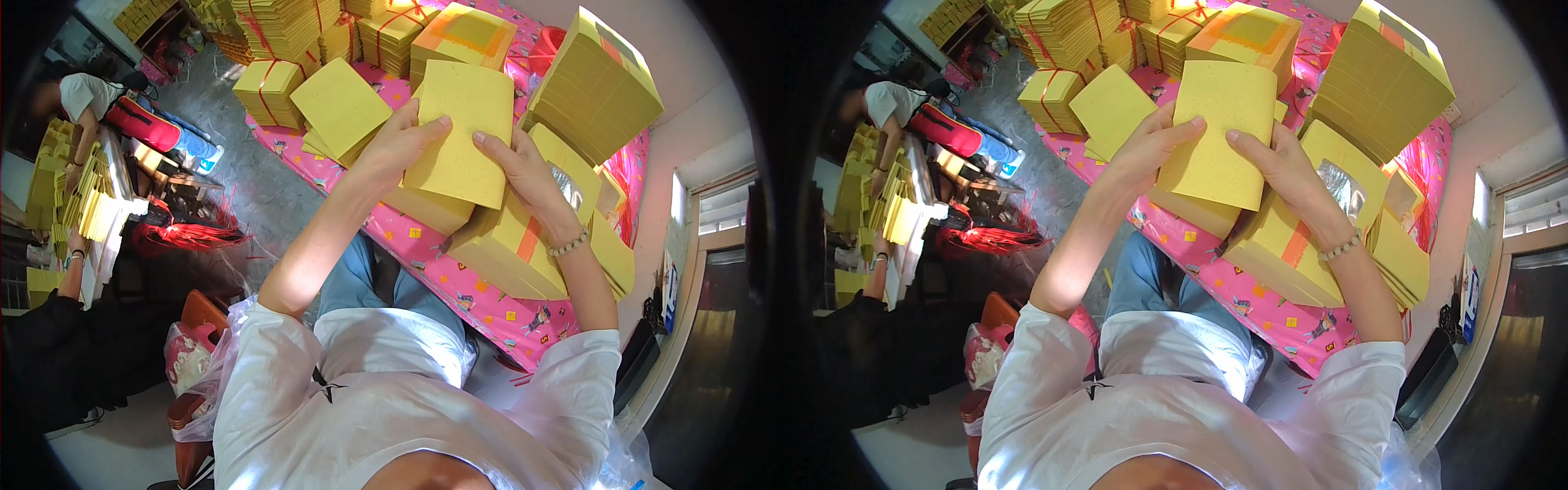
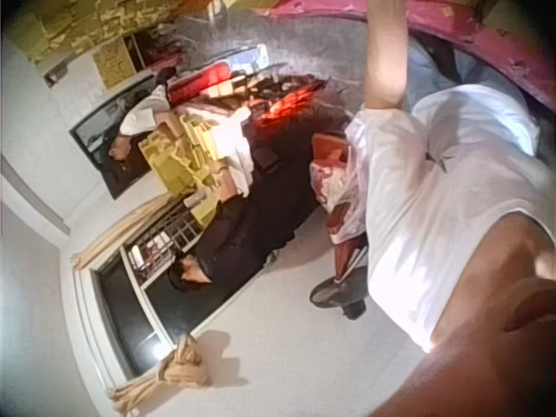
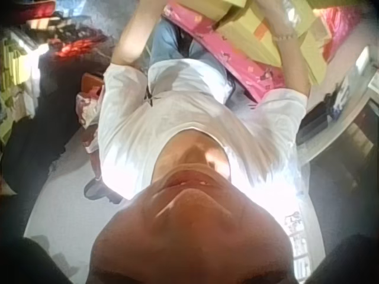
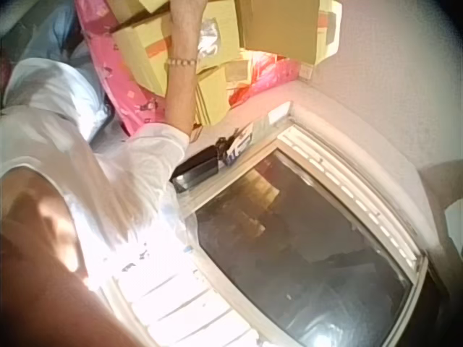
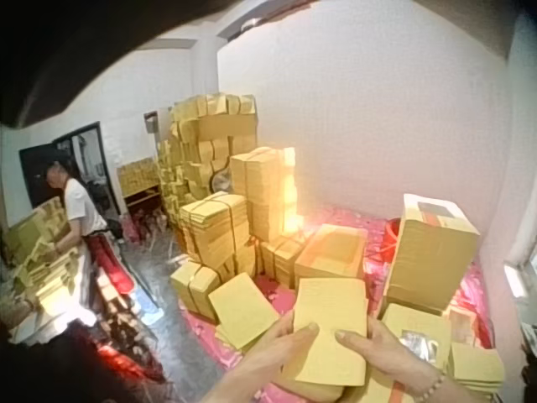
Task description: The person stacks yellow paper sheets into neat piles and secures them with red ribbons. They align the sheets, wrap the ribbon around the stack, and tie a knot to complete the bundle.
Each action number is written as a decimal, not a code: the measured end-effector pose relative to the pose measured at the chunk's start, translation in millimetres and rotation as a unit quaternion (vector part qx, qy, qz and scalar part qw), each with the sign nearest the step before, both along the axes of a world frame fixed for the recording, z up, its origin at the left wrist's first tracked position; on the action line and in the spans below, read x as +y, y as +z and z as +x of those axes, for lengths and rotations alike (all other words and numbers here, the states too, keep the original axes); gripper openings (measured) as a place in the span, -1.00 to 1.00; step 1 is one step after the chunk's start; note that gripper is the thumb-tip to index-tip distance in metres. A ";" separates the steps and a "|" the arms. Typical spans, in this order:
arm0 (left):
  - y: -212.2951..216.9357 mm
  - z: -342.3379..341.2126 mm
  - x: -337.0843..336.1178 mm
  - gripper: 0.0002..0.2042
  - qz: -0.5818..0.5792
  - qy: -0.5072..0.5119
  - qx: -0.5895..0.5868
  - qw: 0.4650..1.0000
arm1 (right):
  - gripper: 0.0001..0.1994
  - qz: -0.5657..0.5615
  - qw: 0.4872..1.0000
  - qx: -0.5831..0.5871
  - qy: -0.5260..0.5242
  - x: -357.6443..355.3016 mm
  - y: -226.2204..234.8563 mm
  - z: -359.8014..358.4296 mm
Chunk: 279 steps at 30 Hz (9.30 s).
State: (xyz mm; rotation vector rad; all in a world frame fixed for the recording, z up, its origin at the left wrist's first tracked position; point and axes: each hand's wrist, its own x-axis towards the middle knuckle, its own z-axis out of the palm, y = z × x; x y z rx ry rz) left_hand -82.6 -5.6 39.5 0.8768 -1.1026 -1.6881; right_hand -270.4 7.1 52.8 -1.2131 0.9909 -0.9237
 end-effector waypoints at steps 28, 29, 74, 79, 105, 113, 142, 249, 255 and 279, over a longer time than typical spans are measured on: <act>-26.6 -8.2 29.7 -0.60 -0.270 0.142 -0.043 0.951 | -0.59 -0.120 0.991 0.047 0.038 15.1 2.2 -5.2; -28.1 -9.1 31.0 -0.60 -0.278 0.150 -0.047 0.947 | -0.60 -0.132 0.989 0.047 0.039 16.4 2.6 -4.4; -17.0 -13.3 57.8 -0.57 -0.151 0.132 0.097 0.975 | -0.75 -0.134 0.990 0.020 -0.050 25.3 18.0 -7.5; -18.3 -10.0 63.2 -0.59 -0.157 0.132 0.077 0.976 | -0.79 -0.169 0.982 0.060 -0.065 23.5 12.7 -7.1; -9.2 15.0 37.3 -0.60 -0.063 0.109 0.061 0.990 | -0.63 -0.087 0.979 0.180 0.028 12.6 20.3 -0.4; 0.6 16.7 20.0 -0.65 0.027 0.081 0.045 0.995 | -0.63 -0.005 0.979 0.201 0.043 4.5 18.9 -5.2; 2.3 83.3 -2.2 -0.69 -0.056 0.263 0.075 0.960 | -0.61 -0.081 0.955 0.248 0.138 -49.4 39.2 64.6; -47.4 75.2 -1.3 0.07 -0.328 -0.012 -0.172 0.929 | 0.13 -0.281 0.943 0.022 0.176 -3.2 -2.5 5.0; -48.2 76.7 -0.9 -0.05 -0.283 0.036 -0.170 0.943 | 0.15 -0.309 0.939 0.084 0.128 -13.2 -8.9 6.8; -46.3 82.7 -9.6 -0.08 -0.288 -0.029 -0.185 0.939 | 0.44 -0.367 0.913 0.120 0.136 -18.3 -21.2 6.1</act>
